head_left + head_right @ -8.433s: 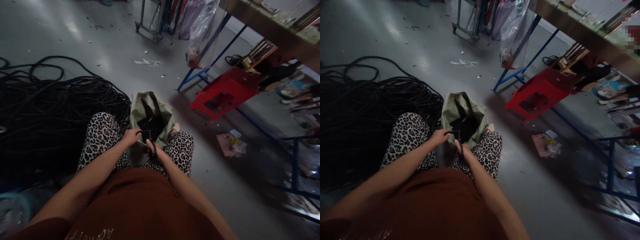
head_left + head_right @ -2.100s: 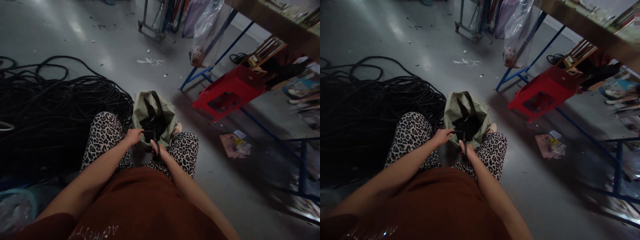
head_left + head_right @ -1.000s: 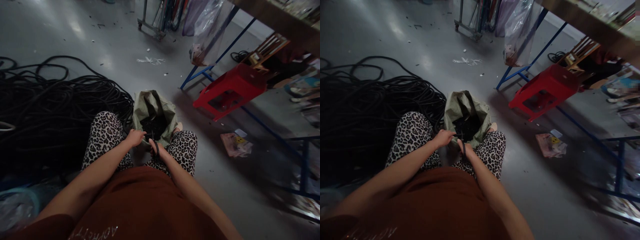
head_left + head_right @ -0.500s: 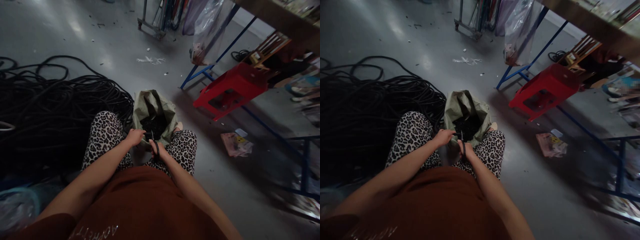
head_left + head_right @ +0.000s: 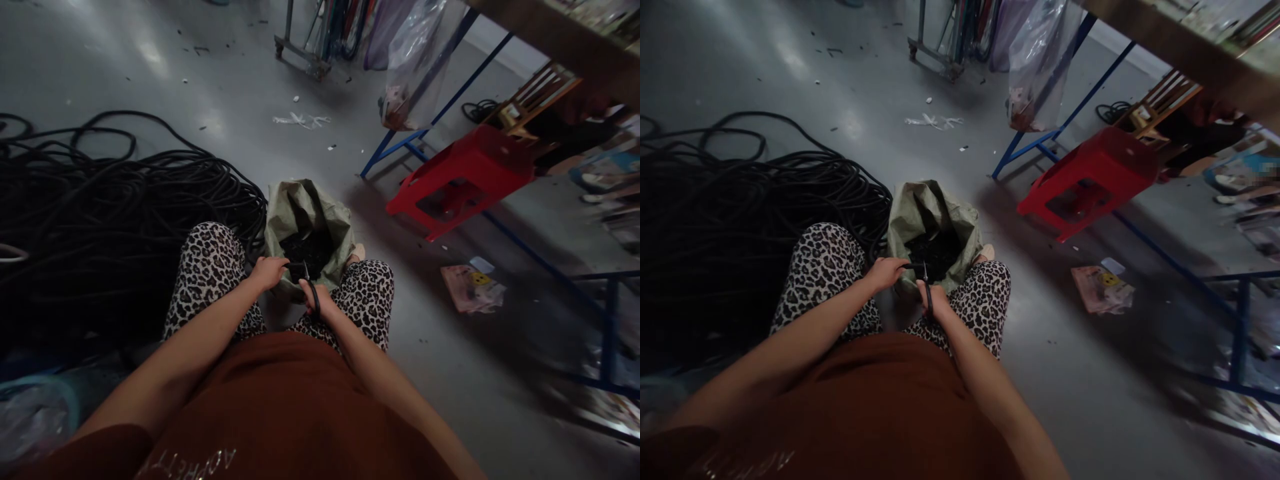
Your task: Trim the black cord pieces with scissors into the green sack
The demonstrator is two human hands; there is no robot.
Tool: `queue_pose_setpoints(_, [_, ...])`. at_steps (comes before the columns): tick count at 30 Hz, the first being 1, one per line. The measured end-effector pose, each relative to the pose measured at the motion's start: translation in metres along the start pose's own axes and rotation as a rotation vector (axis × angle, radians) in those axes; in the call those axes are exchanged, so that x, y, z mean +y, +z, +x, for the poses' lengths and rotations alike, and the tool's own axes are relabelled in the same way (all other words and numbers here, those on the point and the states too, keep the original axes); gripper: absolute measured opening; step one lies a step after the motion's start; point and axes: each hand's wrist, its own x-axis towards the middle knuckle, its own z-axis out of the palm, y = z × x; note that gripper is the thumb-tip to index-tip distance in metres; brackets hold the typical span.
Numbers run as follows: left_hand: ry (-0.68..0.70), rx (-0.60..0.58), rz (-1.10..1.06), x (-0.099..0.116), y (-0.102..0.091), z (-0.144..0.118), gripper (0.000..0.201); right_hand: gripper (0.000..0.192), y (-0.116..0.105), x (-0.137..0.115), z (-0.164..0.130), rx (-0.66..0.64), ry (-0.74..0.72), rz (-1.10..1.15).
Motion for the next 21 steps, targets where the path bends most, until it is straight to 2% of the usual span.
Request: queue_pose_setpoints(21, [-0.004, -0.01, 0.015, 0.0012, -0.0035, 0.0008, 0.031, 0.05, -0.0071, -0.0019, -0.0049, 0.018, 0.009, -0.056])
